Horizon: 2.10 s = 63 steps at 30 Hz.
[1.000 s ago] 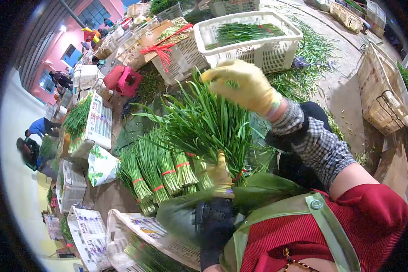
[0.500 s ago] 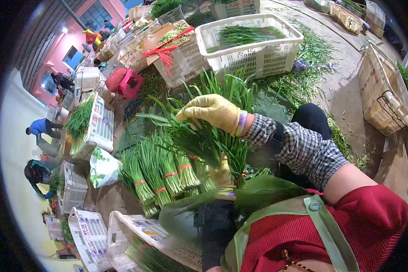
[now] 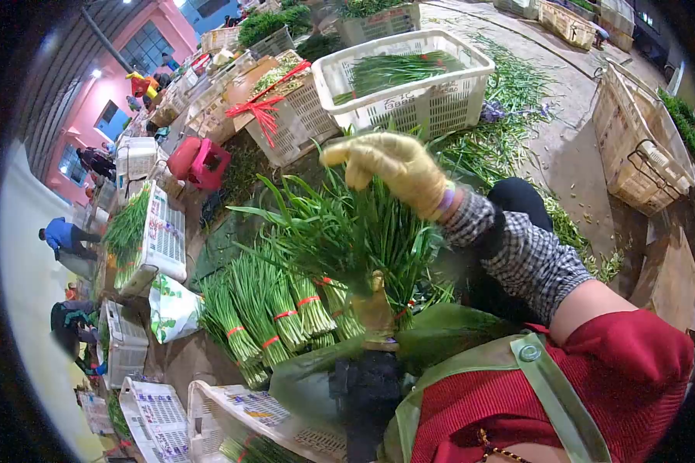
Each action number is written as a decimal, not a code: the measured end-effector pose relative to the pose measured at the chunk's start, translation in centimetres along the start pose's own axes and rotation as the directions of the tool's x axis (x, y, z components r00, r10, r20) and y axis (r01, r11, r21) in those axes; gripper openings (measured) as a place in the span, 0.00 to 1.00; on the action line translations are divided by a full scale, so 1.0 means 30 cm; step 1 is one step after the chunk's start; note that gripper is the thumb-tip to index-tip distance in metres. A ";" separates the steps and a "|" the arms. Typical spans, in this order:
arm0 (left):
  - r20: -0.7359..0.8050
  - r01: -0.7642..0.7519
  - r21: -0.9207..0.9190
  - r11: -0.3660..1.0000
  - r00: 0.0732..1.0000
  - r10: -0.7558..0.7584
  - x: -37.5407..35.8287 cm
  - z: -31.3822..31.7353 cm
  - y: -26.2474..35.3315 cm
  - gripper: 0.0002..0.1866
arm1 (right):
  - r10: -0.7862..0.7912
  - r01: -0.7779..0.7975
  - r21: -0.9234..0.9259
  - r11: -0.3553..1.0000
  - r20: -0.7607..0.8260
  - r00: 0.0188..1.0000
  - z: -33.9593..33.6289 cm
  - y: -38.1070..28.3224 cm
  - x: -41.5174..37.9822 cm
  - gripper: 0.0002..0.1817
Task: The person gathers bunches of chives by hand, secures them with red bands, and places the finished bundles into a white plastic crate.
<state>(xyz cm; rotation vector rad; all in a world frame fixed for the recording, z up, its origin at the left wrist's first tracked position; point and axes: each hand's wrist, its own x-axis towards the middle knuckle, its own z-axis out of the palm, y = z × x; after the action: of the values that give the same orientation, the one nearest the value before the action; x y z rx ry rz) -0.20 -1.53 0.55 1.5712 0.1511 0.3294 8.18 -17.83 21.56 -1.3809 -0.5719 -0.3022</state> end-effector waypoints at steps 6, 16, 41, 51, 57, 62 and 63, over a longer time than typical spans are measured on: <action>-0.010 -0.060 -0.039 0.997 0.998 0.060 0.012 -0.003 -0.122 0.23 | -0.250 0.104 -0.696 0.711 -0.111 0.962 -0.182 0.019 0.085 0.20; -0.005 -0.076 -0.021 0.997 0.997 0.075 -0.017 0.026 0.046 0.15 | 0.341 -0.288 -0.282 0.915 0.158 0.927 -0.070 0.063 0.084 0.14; 0.258 0.041 0.042 0.998 0.965 -0.050 -0.001 -0.019 -0.052 0.19 | 0.482 -0.369 -0.463 0.806 0.152 0.863 0.061 0.020 0.144 0.16; 0.371 -0.054 0.435 0.899 0.920 -0.124 -0.002 -0.021 -0.039 0.22 | 0.440 -0.422 -0.129 0.897 0.200 0.875 0.042 0.121 0.113 0.12; 0.085 -0.234 0.165 0.958 0.971 0.223 -0.004 -0.022 -0.104 0.16 | 0.085 -0.098 -0.187 0.978 -0.075 0.994 -0.088 0.012 0.094 0.18; -0.016 0.043 0.498 0.866 0.999 -0.041 0.044 -0.077 -0.025 0.32 | 0.196 -0.245 -0.251 0.937 -0.206 0.959 -0.452 0.232 0.078 0.23; -0.135 0.105 0.350 0.931 0.989 -0.061 0.042 -0.065 -0.030 0.31 | 0.278 -0.331 -0.295 0.896 -0.208 0.938 -0.519 0.262 0.054 0.23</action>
<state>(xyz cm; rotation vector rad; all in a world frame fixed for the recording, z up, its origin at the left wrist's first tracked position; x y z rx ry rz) 0.50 0.73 -0.19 1.8976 0.3898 0.3449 16.79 -31.39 14.60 -1.7239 -0.1648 -0.2567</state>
